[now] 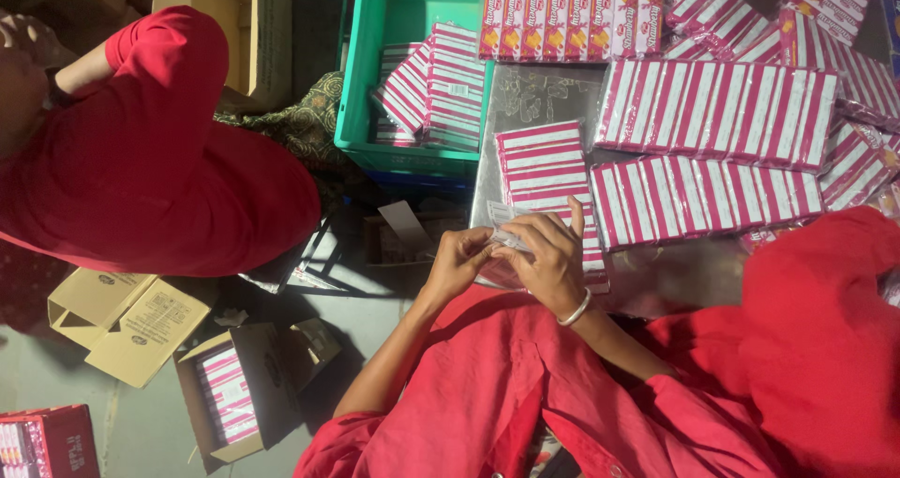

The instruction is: The person applies white labels to pink-and-white striped snack packages by hand, smoothing each label and stacking the labeled packages on a metal table. A coworker nearby places packages into a green crate.

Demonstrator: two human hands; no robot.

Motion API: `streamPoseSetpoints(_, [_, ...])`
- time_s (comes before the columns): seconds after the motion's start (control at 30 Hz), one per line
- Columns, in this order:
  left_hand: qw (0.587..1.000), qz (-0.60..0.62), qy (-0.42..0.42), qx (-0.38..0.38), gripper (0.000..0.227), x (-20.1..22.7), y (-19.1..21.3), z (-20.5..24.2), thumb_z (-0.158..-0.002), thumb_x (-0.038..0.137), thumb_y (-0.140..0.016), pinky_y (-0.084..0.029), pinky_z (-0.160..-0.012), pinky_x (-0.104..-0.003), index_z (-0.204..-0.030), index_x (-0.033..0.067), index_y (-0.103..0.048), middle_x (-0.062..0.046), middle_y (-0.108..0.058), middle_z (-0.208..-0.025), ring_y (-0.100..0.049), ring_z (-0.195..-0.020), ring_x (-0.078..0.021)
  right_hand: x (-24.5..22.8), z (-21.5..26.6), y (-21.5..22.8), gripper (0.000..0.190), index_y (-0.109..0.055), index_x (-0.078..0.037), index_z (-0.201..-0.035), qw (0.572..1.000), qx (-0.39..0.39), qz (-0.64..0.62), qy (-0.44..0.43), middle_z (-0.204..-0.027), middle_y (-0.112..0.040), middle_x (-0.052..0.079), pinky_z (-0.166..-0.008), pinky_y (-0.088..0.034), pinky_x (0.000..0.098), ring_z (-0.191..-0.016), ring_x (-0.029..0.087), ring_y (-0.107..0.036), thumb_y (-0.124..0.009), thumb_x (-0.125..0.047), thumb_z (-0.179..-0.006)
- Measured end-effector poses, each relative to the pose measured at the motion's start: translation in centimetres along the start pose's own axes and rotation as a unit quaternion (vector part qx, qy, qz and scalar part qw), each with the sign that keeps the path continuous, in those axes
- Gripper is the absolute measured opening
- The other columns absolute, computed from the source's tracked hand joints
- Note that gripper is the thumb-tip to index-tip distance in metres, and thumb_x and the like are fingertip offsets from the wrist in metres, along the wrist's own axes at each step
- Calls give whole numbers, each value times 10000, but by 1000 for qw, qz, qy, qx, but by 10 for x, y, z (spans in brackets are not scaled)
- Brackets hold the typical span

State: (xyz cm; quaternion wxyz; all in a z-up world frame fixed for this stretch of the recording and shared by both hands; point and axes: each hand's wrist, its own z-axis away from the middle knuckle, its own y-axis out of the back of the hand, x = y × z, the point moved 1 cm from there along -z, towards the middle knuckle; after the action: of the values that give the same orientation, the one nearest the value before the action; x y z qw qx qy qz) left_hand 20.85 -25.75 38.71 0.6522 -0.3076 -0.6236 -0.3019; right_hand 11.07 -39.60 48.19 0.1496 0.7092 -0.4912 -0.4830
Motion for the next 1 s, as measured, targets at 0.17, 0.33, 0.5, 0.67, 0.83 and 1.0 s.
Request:
streamPoseSetpoints(0.17, [989,-142,-10,-28,170,18,0,4,-916,1,-714,-479,-607,-297,-1080,-45,-721,-229,-634,-790,-471,-643,-92,-3,0,-2,101,-730,-104,-874,998,26,47,19,-843,-668,0,-1178,-338,529,-836,180,-646,-818,-102,-824])
streamPoseSetpoints(0.33, [997,-74,-8,-14,151,24,-8,4,-936,20,-700,-495,-628,-291,-1074,-41,-708,-196,-689,-792,-476,-740,-32,3,5,-6,72,-714,-85,-843,996,24,77,30,-774,-606,16,-1165,-340,544,-786,186,-619,-760,-33,-859])
streamPoseSetpoints(0.5, [998,-59,8,-10,158,18,-10,5,-940,30,-708,-505,-645,-277,-1072,-56,-702,-146,-693,-769,-516,-736,-31,10,11,-13,79,-695,-82,-850,998,9,65,6,-784,-597,33,-1179,-330,530,-807,203,-627,-711,-8,-873])
streamPoseSetpoints(0.67, [999,5,24,-21,180,13,-12,6,-946,25,-697,-522,-697,-256,-1101,-66,-687,-74,-715,-827,-545,-799,-27,26,5,-4,93,-702,-106,-850,998,-27,-29,-48,-816,-661,8,-1175,-302,530,-806,183,-649,-720,-105,-942])
streamPoseSetpoints(0.83, [1000,-8,14,-21,163,13,-9,6,-953,-8,-701,-513,-702,-248,-1102,-71,-686,-60,-711,-820,-557,-774,-43,28,2,8,124,-735,-88,-945,994,-73,-75,-32,-898,-709,27,-1158,-293,524,-876,189,-684,-759,-170,-855])
streamPoseSetpoints(1.0, [999,-27,24,-32,252,9,-8,4,-881,-100,-656,-525,-723,-259,-1129,-72,-688,-97,-711,-840,-602,-825,-50,24,4,-1,135,-747,-94,-880,998,-42,-29,-24,-845,-707,24,-1148,-337,497,-839,192,-683,-832,-170,-808])
